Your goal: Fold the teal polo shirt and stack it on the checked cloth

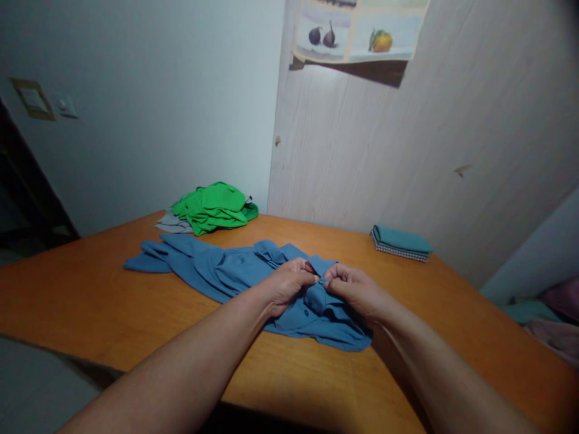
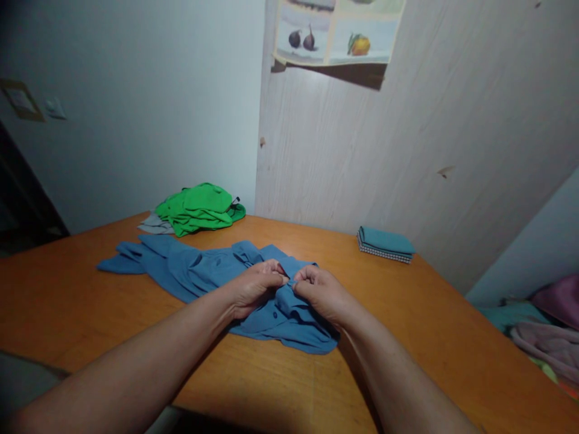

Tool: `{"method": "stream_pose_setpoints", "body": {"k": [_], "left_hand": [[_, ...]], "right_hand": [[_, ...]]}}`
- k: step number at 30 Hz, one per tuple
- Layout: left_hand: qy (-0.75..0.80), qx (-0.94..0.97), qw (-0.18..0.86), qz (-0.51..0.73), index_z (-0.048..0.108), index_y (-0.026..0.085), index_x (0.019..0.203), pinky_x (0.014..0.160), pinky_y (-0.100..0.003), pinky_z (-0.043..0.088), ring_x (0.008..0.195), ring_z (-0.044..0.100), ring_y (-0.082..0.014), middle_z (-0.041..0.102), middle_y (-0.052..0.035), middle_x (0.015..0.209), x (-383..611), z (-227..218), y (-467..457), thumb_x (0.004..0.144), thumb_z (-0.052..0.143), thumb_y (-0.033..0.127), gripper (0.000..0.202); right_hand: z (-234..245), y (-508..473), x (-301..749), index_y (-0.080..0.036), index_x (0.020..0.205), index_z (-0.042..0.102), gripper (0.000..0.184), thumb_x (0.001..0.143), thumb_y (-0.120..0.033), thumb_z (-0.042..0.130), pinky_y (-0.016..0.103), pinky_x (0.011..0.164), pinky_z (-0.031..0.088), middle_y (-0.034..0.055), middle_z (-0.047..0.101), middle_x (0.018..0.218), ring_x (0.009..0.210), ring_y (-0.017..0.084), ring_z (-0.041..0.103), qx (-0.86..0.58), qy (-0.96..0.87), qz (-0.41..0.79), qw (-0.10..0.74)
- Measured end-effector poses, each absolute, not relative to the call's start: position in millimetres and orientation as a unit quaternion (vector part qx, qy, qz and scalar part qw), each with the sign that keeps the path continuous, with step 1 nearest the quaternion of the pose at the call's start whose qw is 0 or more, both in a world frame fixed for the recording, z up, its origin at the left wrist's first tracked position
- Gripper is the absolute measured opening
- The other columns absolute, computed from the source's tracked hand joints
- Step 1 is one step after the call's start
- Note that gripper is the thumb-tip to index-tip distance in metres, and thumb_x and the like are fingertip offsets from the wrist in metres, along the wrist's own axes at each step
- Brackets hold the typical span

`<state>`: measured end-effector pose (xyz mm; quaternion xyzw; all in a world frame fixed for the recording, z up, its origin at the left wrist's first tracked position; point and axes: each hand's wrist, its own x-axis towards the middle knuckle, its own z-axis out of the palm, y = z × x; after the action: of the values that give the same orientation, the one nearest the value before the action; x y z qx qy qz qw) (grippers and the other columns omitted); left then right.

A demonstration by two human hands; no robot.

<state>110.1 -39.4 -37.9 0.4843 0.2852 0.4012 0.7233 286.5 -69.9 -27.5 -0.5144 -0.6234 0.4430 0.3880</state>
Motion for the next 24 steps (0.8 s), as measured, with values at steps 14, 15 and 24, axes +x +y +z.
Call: {"method": "stream_pose_setpoints", "body": {"k": [14, 15, 24], "left_hand": [[0.223, 0.506, 0.745, 0.374, 0.058, 0.013, 0.069, 0.055, -0.022, 0.036, 0.053, 0.047, -0.0084, 0.055, 0.002, 0.062, 110.5, -33.0, -37.8, 0.055, 0.063, 0.012, 0.014], [0.228, 0.506, 0.742, 0.375, 0.058, 0.014, 0.07, 0.055, -0.022, 0.036, 0.053, 0.048, -0.0087, 0.056, 0.0018, 0.062, 110.4, -32.8, -38.3, 0.056, 0.063, 0.012, 0.015], [0.291, 0.555, 0.647, 0.434, 0.047, 0.02, 0.091, 0.054, -0.019, 0.033, 0.055, 0.047, -0.0068, 0.055, 0.0075, 0.067, 106.1, -34.4, -37.7, 0.06, 0.065, 0.012, 0.037]], "right_hand": [[-27.0, -66.7, 286.2, -0.019, 0.079, 0.057, 0.013, 0.071, -0.026, 0.064, 0.024, 0.052, 0.025, -0.0066, 0.049, 0.062, 0.055, 0.009, 0.039, -0.501, -0.627, 0.449, 0.392], [-27.6, -66.3, 286.2, -0.019, 0.079, 0.058, 0.013, 0.071, -0.026, 0.064, 0.024, 0.052, 0.026, -0.0065, 0.049, 0.063, 0.055, 0.009, 0.039, -0.503, -0.627, 0.447, 0.393], [-26.9, -66.9, 285.9, -0.019, 0.074, 0.058, 0.019, 0.068, -0.031, 0.071, 0.024, 0.052, 0.024, -0.0069, 0.048, 0.058, 0.053, 0.009, 0.036, -0.492, -0.592, 0.504, 0.391]]}}
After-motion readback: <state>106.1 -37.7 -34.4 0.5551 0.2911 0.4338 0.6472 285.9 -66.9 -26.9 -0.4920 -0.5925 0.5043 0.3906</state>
